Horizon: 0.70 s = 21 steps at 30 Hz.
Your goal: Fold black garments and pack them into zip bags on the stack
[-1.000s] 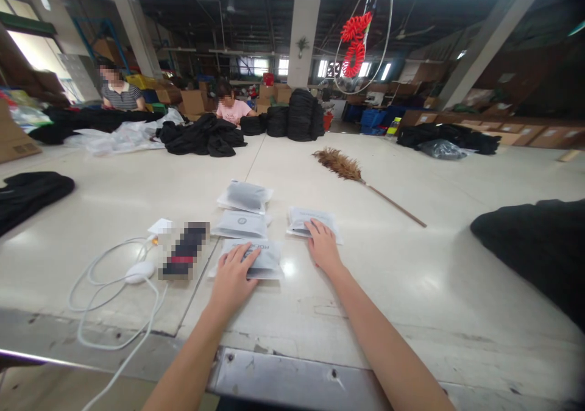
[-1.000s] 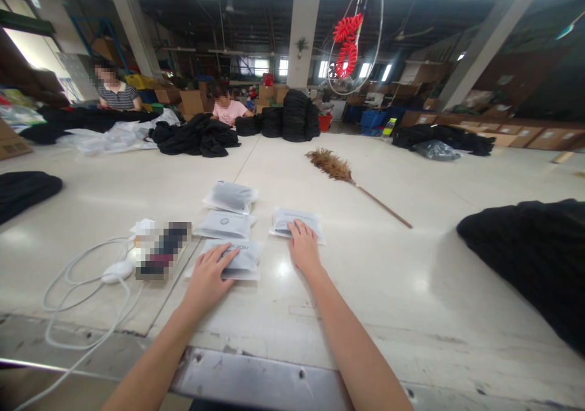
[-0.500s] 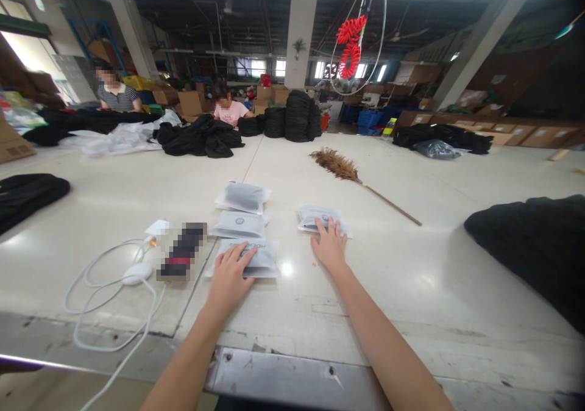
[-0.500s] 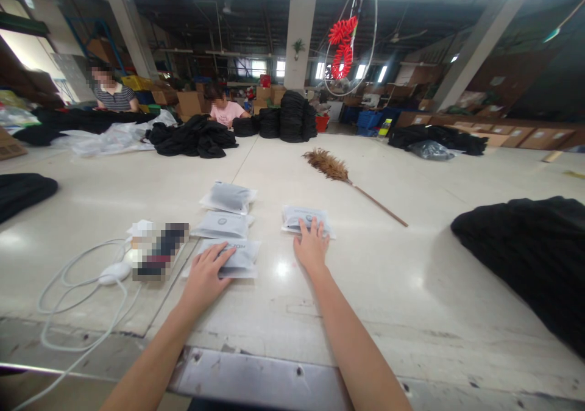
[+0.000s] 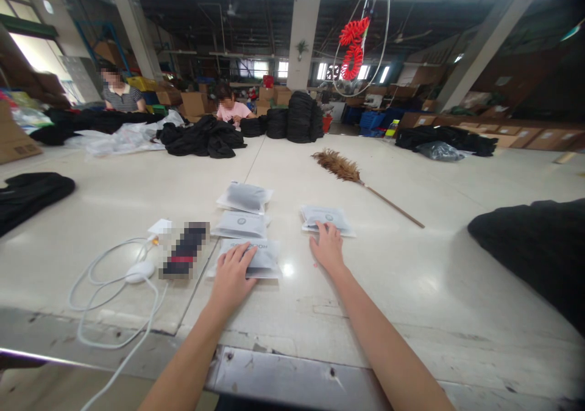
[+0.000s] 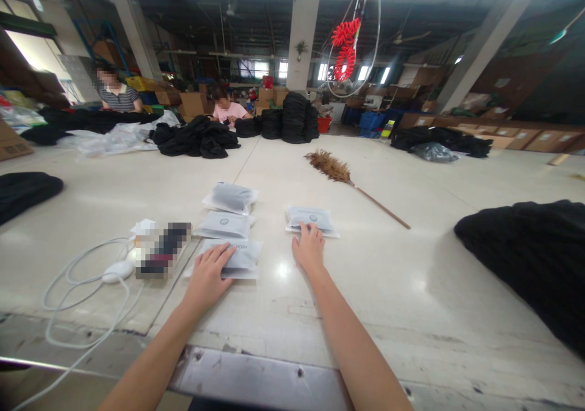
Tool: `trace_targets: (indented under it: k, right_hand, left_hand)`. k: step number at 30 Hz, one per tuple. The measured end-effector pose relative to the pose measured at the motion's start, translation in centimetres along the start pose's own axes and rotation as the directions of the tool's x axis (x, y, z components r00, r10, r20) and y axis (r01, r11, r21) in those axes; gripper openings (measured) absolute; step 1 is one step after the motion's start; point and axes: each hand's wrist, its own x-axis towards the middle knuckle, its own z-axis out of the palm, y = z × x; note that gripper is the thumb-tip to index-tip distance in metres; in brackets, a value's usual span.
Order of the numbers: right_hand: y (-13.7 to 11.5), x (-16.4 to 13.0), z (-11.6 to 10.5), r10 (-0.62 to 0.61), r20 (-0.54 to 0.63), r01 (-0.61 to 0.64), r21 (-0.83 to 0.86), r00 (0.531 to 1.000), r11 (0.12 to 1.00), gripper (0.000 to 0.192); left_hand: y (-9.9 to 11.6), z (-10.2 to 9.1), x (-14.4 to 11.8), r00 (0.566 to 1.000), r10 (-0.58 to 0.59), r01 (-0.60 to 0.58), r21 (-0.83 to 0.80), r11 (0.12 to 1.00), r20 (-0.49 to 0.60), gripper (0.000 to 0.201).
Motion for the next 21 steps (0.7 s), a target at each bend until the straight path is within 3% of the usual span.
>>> trace_targets:
  k: [8, 13, 16, 18, 21]
  right_hand:
    - [0.4, 0.1, 0.5, -0.020, 0.037, 0.018, 0.052, 0.999, 0.999, 0.054]
    - [-0.2, -0.1, -0.3, -0.006, 0.022, 0.004, 0.083, 1.000, 0.997, 0.050]
    - [-2.0, -0.5, -2.3, -0.132, -0.040, 0.138, 0.253, 0.990, 0.958, 0.040]
    - [-3.8, -1.3, -4.4, -0.328, -0.004, 0.295, 0.443, 0.945, 0.846, 0.034]
    - [-6.2, -3.6, -7.5, -0.613, 0.119, 0.369, 0.703, 0.781, 0.607, 0.038]
  left_hand:
    - [-0.2, 0.1, 0.0, 1.000, 0.002, -0.002, -0.005, 1.000, -0.010, 0.060]
    - [0.2, 0.1, 0.0, 1.000, 0.022, -0.023, -0.021, 1.000, -0.018, 0.058]
    - [0.9, 0.1, -0.3, 0.998, 0.046, -0.049, -0.062, 0.997, -0.040, 0.056]
    - [1.6, 0.2, -0.5, 0.996, 0.061, -0.066, -0.087, 0.994, -0.060, 0.053]
    - [2.6, 0.2, -0.6, 0.993, 0.095, -0.102, -0.099, 0.990, -0.074, 0.044]
